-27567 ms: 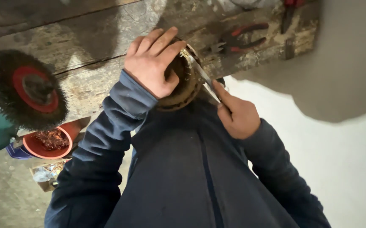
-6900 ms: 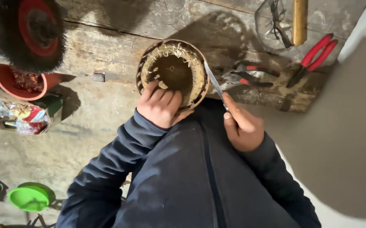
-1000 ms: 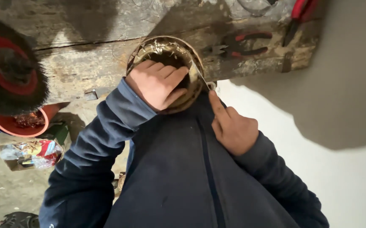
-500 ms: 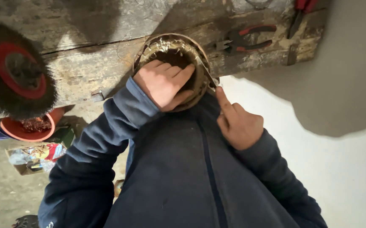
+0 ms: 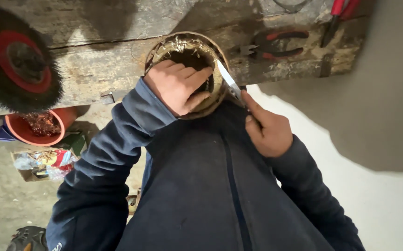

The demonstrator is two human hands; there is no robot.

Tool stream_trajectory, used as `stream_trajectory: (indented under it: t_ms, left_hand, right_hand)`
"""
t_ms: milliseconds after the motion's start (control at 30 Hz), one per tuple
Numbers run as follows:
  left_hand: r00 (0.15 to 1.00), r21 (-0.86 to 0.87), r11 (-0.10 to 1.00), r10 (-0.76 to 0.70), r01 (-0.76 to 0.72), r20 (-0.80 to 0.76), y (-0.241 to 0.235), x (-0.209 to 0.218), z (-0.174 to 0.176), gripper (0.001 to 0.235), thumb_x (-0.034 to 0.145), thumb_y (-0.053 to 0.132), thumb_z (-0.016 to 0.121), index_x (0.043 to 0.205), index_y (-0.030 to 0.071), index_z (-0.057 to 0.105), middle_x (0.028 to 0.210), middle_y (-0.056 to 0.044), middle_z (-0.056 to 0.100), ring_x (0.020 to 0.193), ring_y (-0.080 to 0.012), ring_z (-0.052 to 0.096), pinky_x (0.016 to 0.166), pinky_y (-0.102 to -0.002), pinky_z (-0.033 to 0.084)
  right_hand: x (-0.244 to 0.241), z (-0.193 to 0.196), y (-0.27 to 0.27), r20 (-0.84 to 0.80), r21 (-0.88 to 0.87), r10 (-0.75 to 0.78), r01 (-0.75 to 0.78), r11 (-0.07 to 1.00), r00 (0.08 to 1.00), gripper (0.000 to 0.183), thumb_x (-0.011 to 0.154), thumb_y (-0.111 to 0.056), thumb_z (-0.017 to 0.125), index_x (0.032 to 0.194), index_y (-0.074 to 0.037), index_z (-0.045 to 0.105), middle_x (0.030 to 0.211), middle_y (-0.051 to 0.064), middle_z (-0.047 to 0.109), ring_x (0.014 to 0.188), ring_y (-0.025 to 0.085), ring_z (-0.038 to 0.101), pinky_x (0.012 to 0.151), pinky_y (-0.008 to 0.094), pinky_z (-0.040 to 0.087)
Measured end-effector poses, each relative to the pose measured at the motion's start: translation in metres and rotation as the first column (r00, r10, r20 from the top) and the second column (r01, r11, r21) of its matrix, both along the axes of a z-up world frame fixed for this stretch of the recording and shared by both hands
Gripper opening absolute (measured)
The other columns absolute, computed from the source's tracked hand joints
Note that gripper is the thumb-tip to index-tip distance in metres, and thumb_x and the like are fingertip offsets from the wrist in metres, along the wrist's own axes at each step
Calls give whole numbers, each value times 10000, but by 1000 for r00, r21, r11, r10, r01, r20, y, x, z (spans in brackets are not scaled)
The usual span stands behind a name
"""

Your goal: Scraping and cleaning the internal components of a motor stator using a knife.

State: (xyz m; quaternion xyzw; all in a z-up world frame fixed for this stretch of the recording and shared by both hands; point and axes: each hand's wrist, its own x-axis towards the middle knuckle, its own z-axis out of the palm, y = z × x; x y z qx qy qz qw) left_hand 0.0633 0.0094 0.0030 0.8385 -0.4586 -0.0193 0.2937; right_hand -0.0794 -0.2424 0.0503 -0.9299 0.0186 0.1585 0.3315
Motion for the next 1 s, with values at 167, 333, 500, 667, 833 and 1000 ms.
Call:
stream_trajectory:
  t_ms: [167,333,500,667,833,1000]
  left_hand:
    - [997,4,997,75,-75,20,-1,-2,-7,340,921,316,755,1172,87,738,874,-59,716,771,-247,687,718,-357,534]
    - [992,-22,992,121,-122,-25,-2,-5,-7,269,936,245,756,1149,81,739,879,-75,716,782,-273,694,719,-387,553]
    - [981,-45,982,181,-185,-72,-8,-1,-2,240,945,222,752,1146,92,736,898,-80,716,792,-290,697,678,-386,556]
    - [973,-41,976,210,-215,-97,-15,0,-2,179,965,195,749,1116,101,735,912,-65,715,814,-286,705,677,-379,557]
    - [992,-93,988,124,-125,-17,-26,3,2,189,921,145,749,1108,117,741,904,-30,705,772,-242,689,661,-362,545]
    - [990,59,997,39,-48,138,-30,14,-5,155,869,135,708,1019,137,743,850,-16,672,726,-200,658,632,-341,523]
  right_hand:
    - [0,3,3,-92,17,-100,102,995,991,556,955,-111,616,1506,-170,570,783,148,666,643,290,676,685,357,557]
    - [4,14,5,57,-150,90,-81,985,994,587,907,-110,629,1490,-129,572,784,130,701,672,310,676,656,371,514]
    - [-1,-17,-25,-106,327,-19,52,944,994,536,979,-79,569,1515,-99,547,979,148,735,805,273,709,788,311,540]
    - [2,-9,-16,-386,254,-89,198,947,918,580,943,-104,571,1521,-150,563,778,158,721,676,275,672,709,309,534]
    - [-4,-16,-42,-232,272,0,64,960,973,543,906,-93,593,1449,-88,592,929,156,752,821,202,755,803,282,548]
    - [-8,-23,-66,-89,310,-60,85,947,994,534,935,-70,583,1469,-57,571,1020,160,753,938,215,752,867,291,538]
